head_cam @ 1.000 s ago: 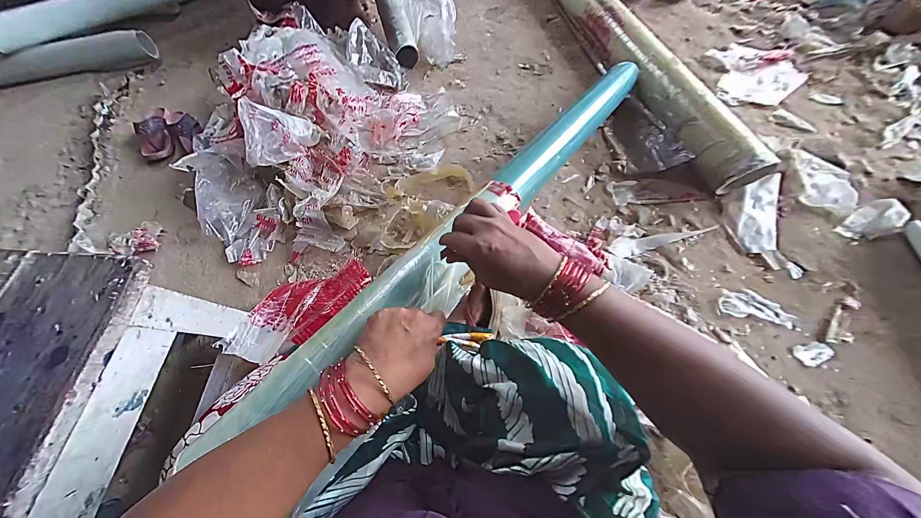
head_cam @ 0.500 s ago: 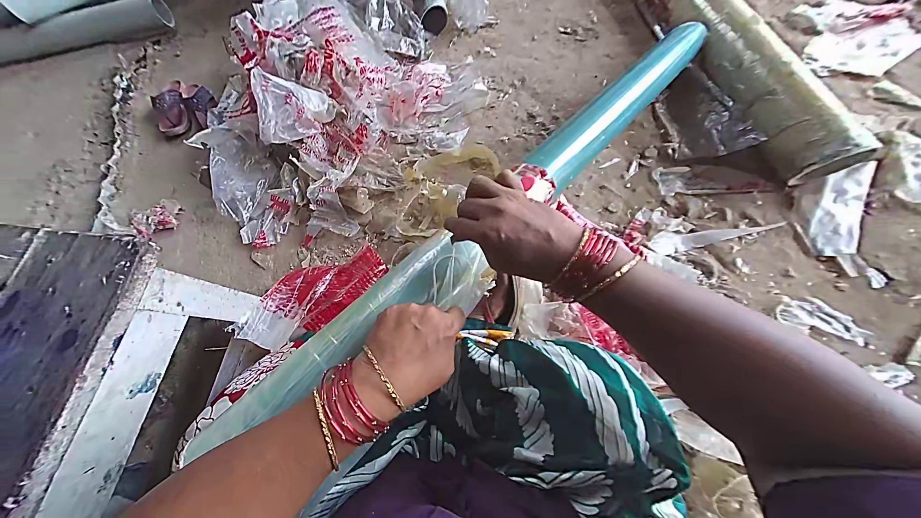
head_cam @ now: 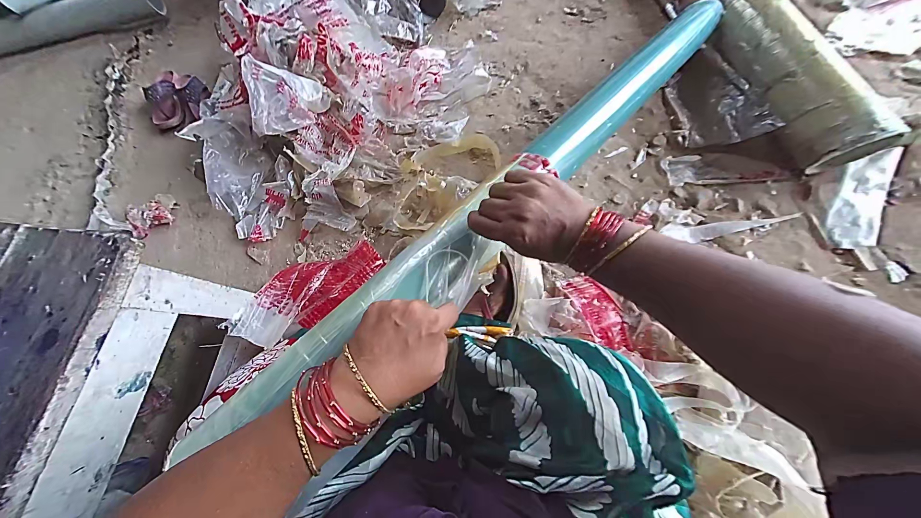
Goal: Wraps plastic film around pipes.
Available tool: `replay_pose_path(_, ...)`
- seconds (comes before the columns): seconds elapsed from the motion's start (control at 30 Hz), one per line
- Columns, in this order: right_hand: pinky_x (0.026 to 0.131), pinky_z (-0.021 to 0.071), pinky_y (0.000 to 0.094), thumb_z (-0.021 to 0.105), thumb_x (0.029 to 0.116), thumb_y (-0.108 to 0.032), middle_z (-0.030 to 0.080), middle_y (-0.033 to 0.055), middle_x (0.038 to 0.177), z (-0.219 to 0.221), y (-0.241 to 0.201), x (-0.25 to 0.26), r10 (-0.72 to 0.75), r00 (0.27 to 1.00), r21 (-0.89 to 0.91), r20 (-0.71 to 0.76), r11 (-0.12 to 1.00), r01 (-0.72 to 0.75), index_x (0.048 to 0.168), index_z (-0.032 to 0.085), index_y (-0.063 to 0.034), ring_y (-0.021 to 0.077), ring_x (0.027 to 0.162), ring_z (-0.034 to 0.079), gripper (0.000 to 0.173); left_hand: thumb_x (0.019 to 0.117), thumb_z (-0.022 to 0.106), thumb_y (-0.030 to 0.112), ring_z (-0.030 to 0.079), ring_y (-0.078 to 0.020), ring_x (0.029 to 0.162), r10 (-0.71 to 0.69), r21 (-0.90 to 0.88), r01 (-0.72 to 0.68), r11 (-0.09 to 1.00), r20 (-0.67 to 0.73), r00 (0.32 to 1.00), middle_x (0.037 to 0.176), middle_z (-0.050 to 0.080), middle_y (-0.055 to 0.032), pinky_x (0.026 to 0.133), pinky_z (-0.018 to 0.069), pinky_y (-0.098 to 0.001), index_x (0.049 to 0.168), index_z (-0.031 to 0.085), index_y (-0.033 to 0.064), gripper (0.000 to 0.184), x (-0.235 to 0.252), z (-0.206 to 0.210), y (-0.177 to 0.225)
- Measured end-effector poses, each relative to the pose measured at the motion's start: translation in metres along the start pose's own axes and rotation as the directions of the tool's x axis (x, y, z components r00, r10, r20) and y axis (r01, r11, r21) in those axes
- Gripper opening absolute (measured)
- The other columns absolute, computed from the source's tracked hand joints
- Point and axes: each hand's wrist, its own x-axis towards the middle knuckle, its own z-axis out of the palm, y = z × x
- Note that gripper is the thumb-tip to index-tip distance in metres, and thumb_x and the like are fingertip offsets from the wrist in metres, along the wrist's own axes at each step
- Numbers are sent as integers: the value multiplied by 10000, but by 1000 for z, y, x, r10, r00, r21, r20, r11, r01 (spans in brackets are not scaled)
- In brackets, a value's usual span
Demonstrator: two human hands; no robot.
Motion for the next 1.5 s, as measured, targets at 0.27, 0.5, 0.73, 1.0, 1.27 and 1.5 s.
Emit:
replay_pose_path(0.27, 899, 468, 621, 541, 958, 99, 674, 299, 920, -20, 68, -89, 655, 660, -374, 368, 754, -540, 975, 657, 108, 496, 957, 664, 117, 839, 595, 114, 600, -263, 498, -7, 2, 7, 1000, 2, 1000, 540, 508, -72, 418, 408, -406, 694, 629, 72, 154, 1, -1, 0)
replay_pose_path(0.5, 704, 514, 573, 533, 897, 76, 672, 214, 780, -14, 4, -24, 305, 952, 33, -25, 952, -304, 887, 677, 32, 422, 779, 692, 151, 819, 609, 95, 611, -282, 497, -11, 33, 10, 999, 26, 1000, 539, 525, -83, 417, 419, -422, 699, 647, 64, 130, 3, 0, 4)
replay_pose_path(0.73, 612, 479, 505, 510, 909, 69, 612, 176, 679, 10, 3, -22, 116, 991, -13, -74, 993, -117, 840, 637, 34, 377, 661, 645, 149, 830, 604, 106, 614, -279, 512, 7, -7, -7, 1000, 43, 999, 550, 531, -81, 430, 419, -432, 708, 644, 71, 133, 3, -4, 0)
replay_pose_path(1.0, 874, 464, 746, 491, 1041, -140, 679, 336, 1152, -22, 27, -113, 982, -101, -109, 159, -84, -990, 1128, 697, 36, 548, 1129, 636, 284, 939, 579, 67, 703, -378, 710, -88, 125, 46, 991, 356, 930, 719, 649, -171, 558, 506, -494, 902, 681, 16, 120, 12, -14, 17)
replay_pose_path(1.27, 661, 574, 516, 560, 950, 34, 701, 210, 887, 4, -38, 3, 491, 859, 177, -143, 867, -466, 975, 739, 24, 387, 821, 719, 181, 954, 543, 76, 715, -393, 757, -97, 87, 72, 994, 327, 940, 769, 679, -186, 593, 519, -520, 971, 704, 18, 172, 6, -10, 25)
replay_pose_path(1.5, 697, 549, 588, 560, 907, 97, 689, 250, 883, 6, -4, -60, 469, 883, -102, -1, 878, -467, 944, 684, 71, 463, 841, 696, 132, 957, 549, 80, 717, -385, 760, -92, 83, 67, 994, 342, 935, 766, 680, -183, 598, 521, -517, 955, 702, 16, 166, 7, -12, 23)
